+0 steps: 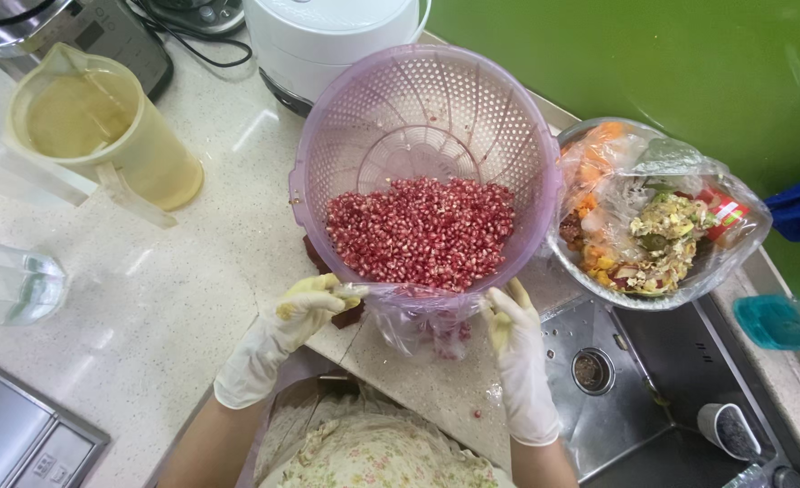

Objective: The person pours pomegranate seeds from a colander into a plastic bag, seals the bag by hand, and places it in a refrigerator.

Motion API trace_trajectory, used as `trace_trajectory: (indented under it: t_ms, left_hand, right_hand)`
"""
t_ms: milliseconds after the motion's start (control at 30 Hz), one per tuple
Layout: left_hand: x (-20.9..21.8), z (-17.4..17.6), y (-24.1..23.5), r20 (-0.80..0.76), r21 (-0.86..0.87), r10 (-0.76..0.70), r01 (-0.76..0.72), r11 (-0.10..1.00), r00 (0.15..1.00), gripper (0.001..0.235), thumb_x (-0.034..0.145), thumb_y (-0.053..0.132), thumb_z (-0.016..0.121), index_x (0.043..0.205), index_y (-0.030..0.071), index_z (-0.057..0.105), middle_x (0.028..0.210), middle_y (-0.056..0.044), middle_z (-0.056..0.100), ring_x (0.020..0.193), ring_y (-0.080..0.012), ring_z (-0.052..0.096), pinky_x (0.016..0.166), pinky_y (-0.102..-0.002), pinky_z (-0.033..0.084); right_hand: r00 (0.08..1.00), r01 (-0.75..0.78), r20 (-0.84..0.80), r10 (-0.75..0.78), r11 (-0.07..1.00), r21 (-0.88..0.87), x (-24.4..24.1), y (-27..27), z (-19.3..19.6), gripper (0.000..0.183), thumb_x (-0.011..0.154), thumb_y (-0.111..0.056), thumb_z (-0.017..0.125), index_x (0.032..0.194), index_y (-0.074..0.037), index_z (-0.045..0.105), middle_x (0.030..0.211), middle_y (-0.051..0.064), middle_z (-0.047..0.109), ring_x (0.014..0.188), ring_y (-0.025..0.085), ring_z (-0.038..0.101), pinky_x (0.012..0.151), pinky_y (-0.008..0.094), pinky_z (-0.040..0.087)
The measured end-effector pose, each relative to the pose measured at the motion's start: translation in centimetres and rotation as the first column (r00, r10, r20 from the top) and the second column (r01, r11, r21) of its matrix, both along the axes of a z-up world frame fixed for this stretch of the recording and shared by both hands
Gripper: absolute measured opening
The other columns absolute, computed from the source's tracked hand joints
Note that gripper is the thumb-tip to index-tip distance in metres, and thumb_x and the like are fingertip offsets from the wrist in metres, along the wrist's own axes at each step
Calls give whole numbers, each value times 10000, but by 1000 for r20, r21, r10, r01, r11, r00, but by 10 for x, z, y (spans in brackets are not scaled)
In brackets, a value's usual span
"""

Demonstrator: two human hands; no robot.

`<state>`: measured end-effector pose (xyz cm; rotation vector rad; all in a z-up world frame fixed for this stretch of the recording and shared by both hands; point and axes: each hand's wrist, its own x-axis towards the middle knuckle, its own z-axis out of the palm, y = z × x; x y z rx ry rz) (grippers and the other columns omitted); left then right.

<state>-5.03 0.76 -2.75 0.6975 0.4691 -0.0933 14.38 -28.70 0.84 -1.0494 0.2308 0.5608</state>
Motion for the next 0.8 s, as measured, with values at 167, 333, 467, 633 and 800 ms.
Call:
trace_trajectory:
  t_ms: [167,333,467,633,800]
  left_hand:
    - [-3,-25,-12,-129,417,11,44,908,992,456,756,125,794,1189,25,688,1157,-178,735,1028,-215,651,918,-305,496]
    - [-1,-57,-31,134,802,316,-289,522,939,234,924,215,841,997,-7,843,1266,-94,724,1181,-124,621,931,-266,509]
    - [14,-41,-49,343,748,604,-598,288,720,165,871,131,857,950,39,745,1159,-50,630,874,-100,597,785,-253,527]
    - [20,-16,-64,435,473,574,-719,510,694,106,920,54,755,1010,69,700,1096,-25,700,830,-76,586,767,-243,524]
    - [19,-25,-48,317,308,536,-619,722,782,49,973,144,706,972,115,667,854,-16,741,714,-78,617,602,-240,476]
  right_hand:
    - [980,-46,199,8,981,187,-11,-20,-31,723,716,92,683,1413,55,498,1212,115,651,1045,188,643,989,324,540]
    - [927,130,371,-51,973,-191,-12,-24,-75,380,882,23,726,1250,19,633,1080,82,678,959,134,633,890,269,530]
    - [883,184,470,4,918,-352,-12,-15,-83,103,1024,-66,699,1076,-5,633,996,89,654,853,132,578,770,263,492]
    - [802,276,596,33,865,-419,-26,-14,-47,55,1023,-96,590,1061,-59,577,1070,53,676,946,99,601,872,239,496]
    - [880,39,471,58,980,-193,-6,-17,-51,36,1043,-98,586,1056,-64,584,942,20,619,858,137,595,824,286,507]
